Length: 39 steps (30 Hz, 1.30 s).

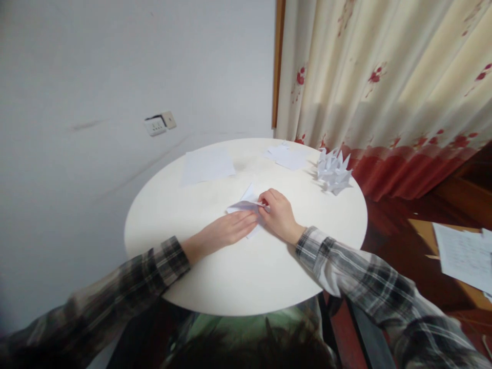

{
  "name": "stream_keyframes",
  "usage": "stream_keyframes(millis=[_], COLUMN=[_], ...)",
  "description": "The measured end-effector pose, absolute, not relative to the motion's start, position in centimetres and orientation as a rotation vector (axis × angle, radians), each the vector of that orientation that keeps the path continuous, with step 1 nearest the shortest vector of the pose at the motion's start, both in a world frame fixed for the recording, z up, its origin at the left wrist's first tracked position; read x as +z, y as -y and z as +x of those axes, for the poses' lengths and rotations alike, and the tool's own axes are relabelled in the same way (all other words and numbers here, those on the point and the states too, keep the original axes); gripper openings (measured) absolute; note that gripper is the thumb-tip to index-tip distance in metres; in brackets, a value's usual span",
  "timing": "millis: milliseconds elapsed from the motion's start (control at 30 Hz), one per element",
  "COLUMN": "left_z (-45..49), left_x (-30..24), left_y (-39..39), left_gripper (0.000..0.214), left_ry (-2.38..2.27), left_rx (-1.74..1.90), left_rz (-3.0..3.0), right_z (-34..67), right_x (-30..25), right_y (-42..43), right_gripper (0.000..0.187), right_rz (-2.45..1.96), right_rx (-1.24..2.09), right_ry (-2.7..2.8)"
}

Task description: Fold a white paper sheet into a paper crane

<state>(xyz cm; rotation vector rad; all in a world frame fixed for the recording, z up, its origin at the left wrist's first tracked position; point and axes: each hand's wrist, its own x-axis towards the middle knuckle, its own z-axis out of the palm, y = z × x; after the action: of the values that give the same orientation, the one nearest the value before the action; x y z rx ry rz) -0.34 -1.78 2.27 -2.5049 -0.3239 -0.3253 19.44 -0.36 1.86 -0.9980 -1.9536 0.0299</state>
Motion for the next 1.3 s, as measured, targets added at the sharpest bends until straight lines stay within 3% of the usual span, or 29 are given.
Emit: stream_keyframes(millis=[233,333,500,700,1067,1300], left_z=[-0.3,-0.3,0.1,1.4,2.1,2.0], left_x=[1.9,1.6,1.0,1.2,2.2,1.4], left_y=[0.9,0.7,0.4,0.3,-0.5,-1.0], left_gripper=[0.024,0.025,0.035,0.022,0.046,0.036], left_ry=[0.820,1.002,0.902,0.990,0.994,1.035], left_rx=[-0.154,-0.316,-0.613,-0.573,-0.684,-0.787], left_rz=[-2.790,-2.870,-2.915,-2.870,-2.933,-3.071], right_z=[19.3,19.2,19.3,19.2,19.4,19.1], right_x=[1.9,1.9,1.9,2.0,1.8,1.6], right_y=[1.0,1.3,1.4,1.4,0.4,0.5], right_gripper=[0.003,0.005,0.010,0.012,0.005,0.006], right_rz=[-0.879,-0.824,-0.811,-0.821,-1.088,-1.089], right_rx=[-0.252,-0.341,-0.485,-0.525,-0.513,-0.514], right_ry=[2.130,2.194,2.274,2.289,2.301,2.334])
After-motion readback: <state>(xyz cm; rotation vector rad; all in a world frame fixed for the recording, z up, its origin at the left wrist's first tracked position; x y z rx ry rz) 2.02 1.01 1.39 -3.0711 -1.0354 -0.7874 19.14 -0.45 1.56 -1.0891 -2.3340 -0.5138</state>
